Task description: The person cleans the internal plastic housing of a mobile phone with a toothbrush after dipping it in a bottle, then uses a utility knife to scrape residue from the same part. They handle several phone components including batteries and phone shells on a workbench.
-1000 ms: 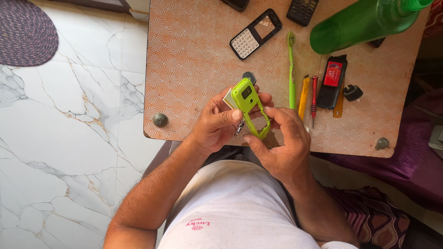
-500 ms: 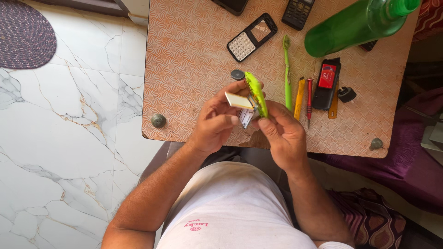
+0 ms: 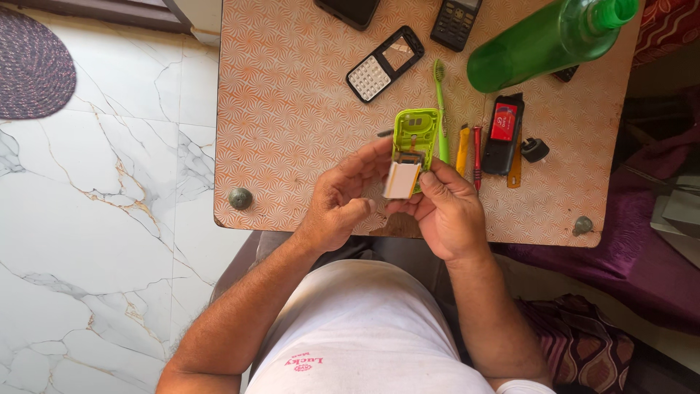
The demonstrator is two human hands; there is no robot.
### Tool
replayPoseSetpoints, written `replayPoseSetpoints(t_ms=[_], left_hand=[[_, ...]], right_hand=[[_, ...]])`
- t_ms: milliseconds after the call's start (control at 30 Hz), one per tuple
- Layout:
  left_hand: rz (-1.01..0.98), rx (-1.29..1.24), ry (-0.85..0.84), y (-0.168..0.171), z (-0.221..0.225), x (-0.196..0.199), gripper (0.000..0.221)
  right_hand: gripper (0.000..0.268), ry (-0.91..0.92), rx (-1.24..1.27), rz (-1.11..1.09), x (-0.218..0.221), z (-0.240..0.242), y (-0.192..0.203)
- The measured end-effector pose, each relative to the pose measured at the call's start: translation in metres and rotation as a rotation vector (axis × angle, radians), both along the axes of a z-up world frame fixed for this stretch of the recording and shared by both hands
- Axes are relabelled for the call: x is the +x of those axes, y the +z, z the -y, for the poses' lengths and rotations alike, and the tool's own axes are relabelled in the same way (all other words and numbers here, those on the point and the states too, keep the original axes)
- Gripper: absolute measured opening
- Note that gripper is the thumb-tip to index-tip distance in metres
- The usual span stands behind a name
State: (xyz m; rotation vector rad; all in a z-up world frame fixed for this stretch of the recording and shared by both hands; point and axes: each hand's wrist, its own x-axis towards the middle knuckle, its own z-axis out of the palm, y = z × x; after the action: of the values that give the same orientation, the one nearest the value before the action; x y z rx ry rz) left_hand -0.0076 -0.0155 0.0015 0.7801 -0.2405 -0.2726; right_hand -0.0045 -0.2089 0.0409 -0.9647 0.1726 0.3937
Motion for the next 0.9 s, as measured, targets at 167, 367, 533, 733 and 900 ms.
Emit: replayPoseSetpoints(t_ms=[167,367,533,733,900], left_hand=[[-0.047,-0.049,0.02,-0.008,0.002,-0.001,0.062],[-0.145,-0.058,0.07,-0.018,0.005,-0.002,0.037],[-0.091,-0.067,0.07,-0.011,0.007,0.001,0.051],[-0.144,0.007,0.039,0.001,0.005,0.005,0.069],[-0.26,-0.196,-0.062,-0.003,0.004,0.007,0.053]], right_hand=[[0.034,0.033,0.017,-0.036,-0.002,0.0,-0.002],[0.037,0.063,-0.08,0.042,-0.008,0.0,-0.005],[0.038,0.051,-0.128,0.043,-0.01,0.0,-0.004],[0.035,0.14,-0.253,0.047,-0.016,-0.004,-0.007],[0.034,0.192,-0.457,0.038,-0.018,-0.007,0.0]])
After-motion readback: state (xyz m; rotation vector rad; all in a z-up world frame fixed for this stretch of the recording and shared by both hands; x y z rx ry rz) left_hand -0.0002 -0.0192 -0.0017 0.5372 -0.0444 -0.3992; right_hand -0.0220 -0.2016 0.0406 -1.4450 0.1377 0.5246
